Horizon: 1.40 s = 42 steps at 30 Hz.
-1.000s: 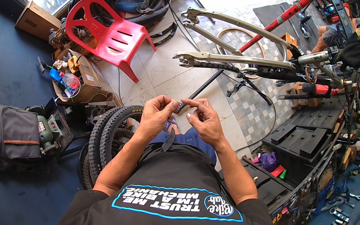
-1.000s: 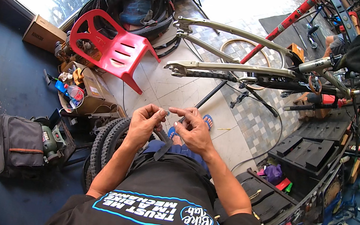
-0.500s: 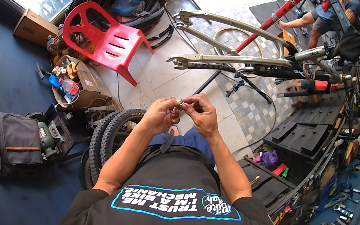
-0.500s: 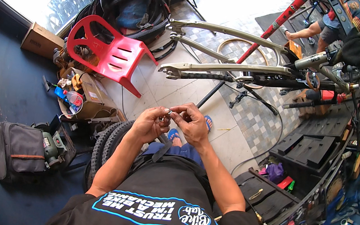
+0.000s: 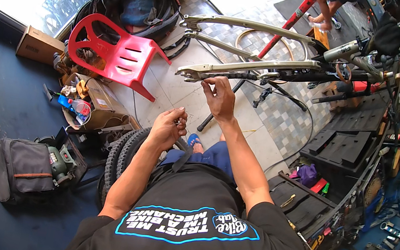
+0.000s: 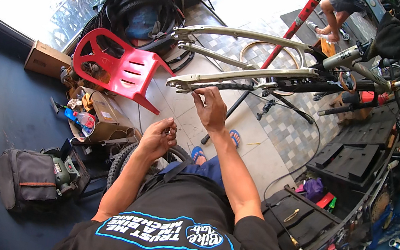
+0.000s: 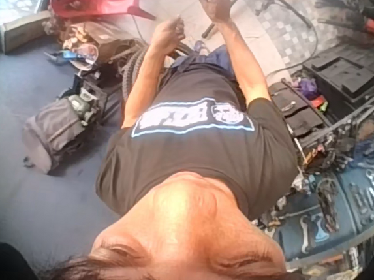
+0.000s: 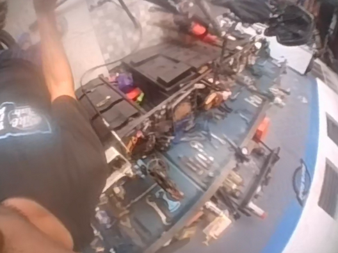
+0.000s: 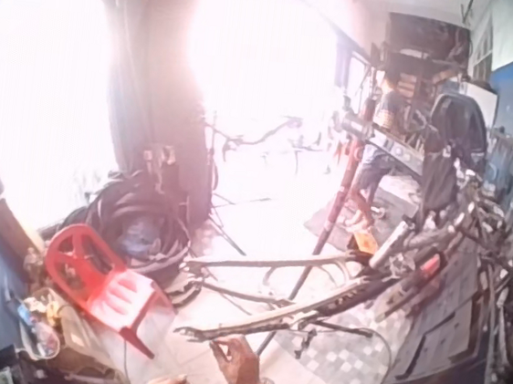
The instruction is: The person assembles a bicycle fork by inserting small metal parts into the fork's dropouts and tightening them. They handle the fork, small metal parts, and a tool, working in a bicycle repair shop.
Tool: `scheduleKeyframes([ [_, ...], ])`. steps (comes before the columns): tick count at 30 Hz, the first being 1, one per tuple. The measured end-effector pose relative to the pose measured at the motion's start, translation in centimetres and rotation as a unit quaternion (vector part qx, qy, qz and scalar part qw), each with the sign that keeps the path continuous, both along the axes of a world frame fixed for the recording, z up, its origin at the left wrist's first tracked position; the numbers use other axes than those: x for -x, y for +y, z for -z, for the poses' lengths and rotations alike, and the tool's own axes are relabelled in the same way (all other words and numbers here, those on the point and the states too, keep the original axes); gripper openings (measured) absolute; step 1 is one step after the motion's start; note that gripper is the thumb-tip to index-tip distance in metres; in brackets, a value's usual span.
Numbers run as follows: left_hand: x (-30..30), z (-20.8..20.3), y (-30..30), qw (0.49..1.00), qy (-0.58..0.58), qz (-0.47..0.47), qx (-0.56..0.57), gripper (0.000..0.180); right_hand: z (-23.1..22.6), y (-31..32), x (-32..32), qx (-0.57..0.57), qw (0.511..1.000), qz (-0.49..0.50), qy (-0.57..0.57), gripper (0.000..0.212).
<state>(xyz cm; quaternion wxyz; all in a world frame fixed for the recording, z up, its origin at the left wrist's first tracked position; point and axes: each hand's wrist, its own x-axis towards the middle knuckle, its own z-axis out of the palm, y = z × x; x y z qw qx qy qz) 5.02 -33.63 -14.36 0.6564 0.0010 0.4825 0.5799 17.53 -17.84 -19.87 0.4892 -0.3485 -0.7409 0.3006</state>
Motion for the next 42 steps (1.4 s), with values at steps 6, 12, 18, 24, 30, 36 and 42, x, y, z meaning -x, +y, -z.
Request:
scheduleKeyframes([
  [6,1.3,0.3,-1.5,0.999,0.02,-0.022,0.02,0.021,1.1,0.4,1.0,-0.061,0.998,0.007,-0.01,0.019],
  [12,1.8,0.5,-2.4,0.999,0.025,-0.018,0.025,0.022,2.0,0.5,1.5,-0.03,0.999,0.004,0.011,0.02],
  [18,2.0,0.7,-2.4,0.999,0.025,-0.026,0.026,0.021,2.0,0.4,1.6,0.009,1.0,-0.001,0.012,0.021],
  [24,2.2,0.8,-2.4,0.999,0.028,-0.023,0.027,0.019,1.9,0.7,1.6,-0.04,0.999,-0.002,-0.003,0.022],
  [30,2.2,0.7,-2.6,0.999,0.029,-0.022,0.024,0.019,1.6,0.6,1.5,-0.031,0.999,-0.01,0.002,0.022],
  [36,2.4,1.2,-2.9,0.999,0.021,-0.023,0.021,0.02,1.6,0.7,1.5,-0.035,0.999,-0.015,-0.001,0.023],
  [42,2.5,1.2,-2.9,0.999,0.019,-0.023,0.012,0.02,1.8,0.7,1.4,-0.026,0.999,-0.022,0.004,0.025],
])
